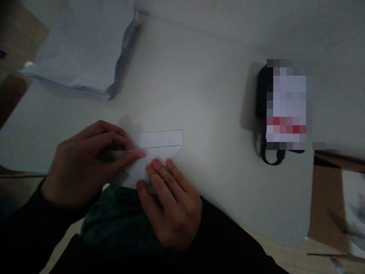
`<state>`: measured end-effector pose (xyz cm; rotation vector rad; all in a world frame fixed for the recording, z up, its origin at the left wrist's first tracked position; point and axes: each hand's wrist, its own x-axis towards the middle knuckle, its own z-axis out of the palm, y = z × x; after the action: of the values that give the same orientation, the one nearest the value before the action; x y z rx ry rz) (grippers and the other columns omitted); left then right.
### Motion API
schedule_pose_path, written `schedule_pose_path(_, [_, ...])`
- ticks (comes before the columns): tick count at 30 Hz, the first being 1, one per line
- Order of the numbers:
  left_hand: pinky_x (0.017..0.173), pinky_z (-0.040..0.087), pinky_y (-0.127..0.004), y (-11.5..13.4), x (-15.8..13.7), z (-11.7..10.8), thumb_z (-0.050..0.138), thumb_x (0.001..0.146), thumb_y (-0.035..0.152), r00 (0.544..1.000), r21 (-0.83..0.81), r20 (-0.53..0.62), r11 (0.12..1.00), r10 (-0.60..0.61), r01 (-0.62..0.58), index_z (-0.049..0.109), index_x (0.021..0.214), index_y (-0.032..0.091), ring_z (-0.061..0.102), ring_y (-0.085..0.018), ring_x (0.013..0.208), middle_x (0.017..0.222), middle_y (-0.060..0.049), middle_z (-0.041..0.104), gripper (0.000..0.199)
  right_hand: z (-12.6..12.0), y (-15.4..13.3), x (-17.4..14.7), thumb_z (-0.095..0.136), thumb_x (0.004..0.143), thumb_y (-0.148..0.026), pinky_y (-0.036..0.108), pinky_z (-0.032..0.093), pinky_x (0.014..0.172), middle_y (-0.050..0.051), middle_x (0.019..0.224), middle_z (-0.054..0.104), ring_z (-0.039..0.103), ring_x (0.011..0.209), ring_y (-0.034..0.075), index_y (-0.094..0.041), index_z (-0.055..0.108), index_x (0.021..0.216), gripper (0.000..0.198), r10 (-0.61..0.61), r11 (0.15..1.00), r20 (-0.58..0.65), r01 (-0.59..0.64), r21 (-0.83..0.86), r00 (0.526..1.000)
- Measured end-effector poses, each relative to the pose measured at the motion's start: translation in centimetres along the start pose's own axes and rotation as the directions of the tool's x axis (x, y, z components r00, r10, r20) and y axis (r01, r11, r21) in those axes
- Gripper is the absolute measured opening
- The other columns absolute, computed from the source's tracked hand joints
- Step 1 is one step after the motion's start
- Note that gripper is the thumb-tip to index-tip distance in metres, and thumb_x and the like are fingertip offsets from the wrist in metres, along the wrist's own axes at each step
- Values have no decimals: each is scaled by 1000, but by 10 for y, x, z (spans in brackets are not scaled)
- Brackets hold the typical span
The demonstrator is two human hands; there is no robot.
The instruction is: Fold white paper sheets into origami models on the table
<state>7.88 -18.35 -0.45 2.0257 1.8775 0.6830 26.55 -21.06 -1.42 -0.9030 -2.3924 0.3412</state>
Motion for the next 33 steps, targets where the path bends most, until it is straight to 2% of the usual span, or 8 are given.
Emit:
schedule_pose_path(6, [87, 48, -39, 0, -30, 2, 66, 75, 22, 948, 172, -213, 964, 235, -201, 62, 99, 20, 57, -22, 99, 108, -7, 62, 25, 3, -1, -1, 52, 84, -8, 43, 48, 95, 15, 105, 68, 58, 109, 25, -13, 70, 92, 20, -39, 999, -27, 38, -25, 999])
schedule_pose_path(9, [86, 50, -34, 0, -57, 5, 68, 71, 11, 875, 181, -161, 885, 457, -429, 60, 106, 14, 59, -22, 102, 107, -8, 65, 37, 4, -1, -2, 52, 85, -10, 43, 49, 94, 14, 105, 68, 58, 109, 25, -14, 70, 91, 19, -53, 998, -45, 51, -36, 998])
schedule_pose_path(11, [87, 51, -35, -1, -70, 11, 66, 72, 13, 847, 109, -97, 852, 522, -513, 58, 109, 8, 57, -24, 108, 111, -12, 64, 38, 5, -1, -3, 52, 84, -11, 43, 49, 94, 14, 104, 68, 58, 109, 25, -14, 70, 90, 19, -53, 998, -56, 51, -45, 997])
schedule_pose_path(17, [92, 47, -44, -5, -79, 27, 70, 69, 19, 877, 217, -140, 878, 460, -426, 57, 112, 14, 52, -31, 116, 116, -10, 63, 46, 4, -1, -2, 49, 85, -10, 43, 49, 94, 16, 105, 67, 58, 109, 26, -13, 70, 92, 22, -59, 998, -28, 57, -40, 998])
schedule_pose_path(23, [91, 44, -47, -6, -74, 22, 69, 70, 28, 904, 265, -121, 891, 411, -369, 55, 114, 23, 46, -33, 122, 123, -7, 58, 46, 4, -2, -2, 48, 85, -9, 43, 48, 95, 14, 106, 67, 57, 111, 24, -14, 70, 92, 24, -42, 999, -27, 41, -33, 999])
schedule_pose_path(28, [90, 41, -48, -5, -49, -1, 59, 78, 37, 989, 202, -114, 977, 95, -70, 46, 125, 21, 51, -30, 112, 118, -9, 59, 52, 3, -1, -3, 47, 85, -9, 43, 48, 96, 14, 106, 67, 56, 112, 24, -15, 70, 93, 24, -29, 999, -31, 28, -19, 999])
schedule_pose_path(30, [86, 39, -51, -3, -36, -9, 58, 80, 40, 997, 227, -76, 974, 30, -12, 56, 112, 26, 54, -29, 99, 95, -5, 65, 36, 3, -1, -2, 48, 85, -10, 42, 48, 96, 14, 106, 67, 57, 111, 23, -15, 69, 93, 23, -23, 1000, -24, 23, -17, 999])
schedule_pose_path(33, [80, 36, -51, -1, -20, -13, 54, 82, 41, 999, 218, -3, 975, 42, -40, 65, 81, 30, 53, -28, 90, 77, -1, 65, 16, 4, -2, -1, 51, 84, -9, 41, 48, 96, 13, 105, 68, 58, 109, 23, -15, 70, 91, 21, -8, 1000, -27, 7, -24, 1000])
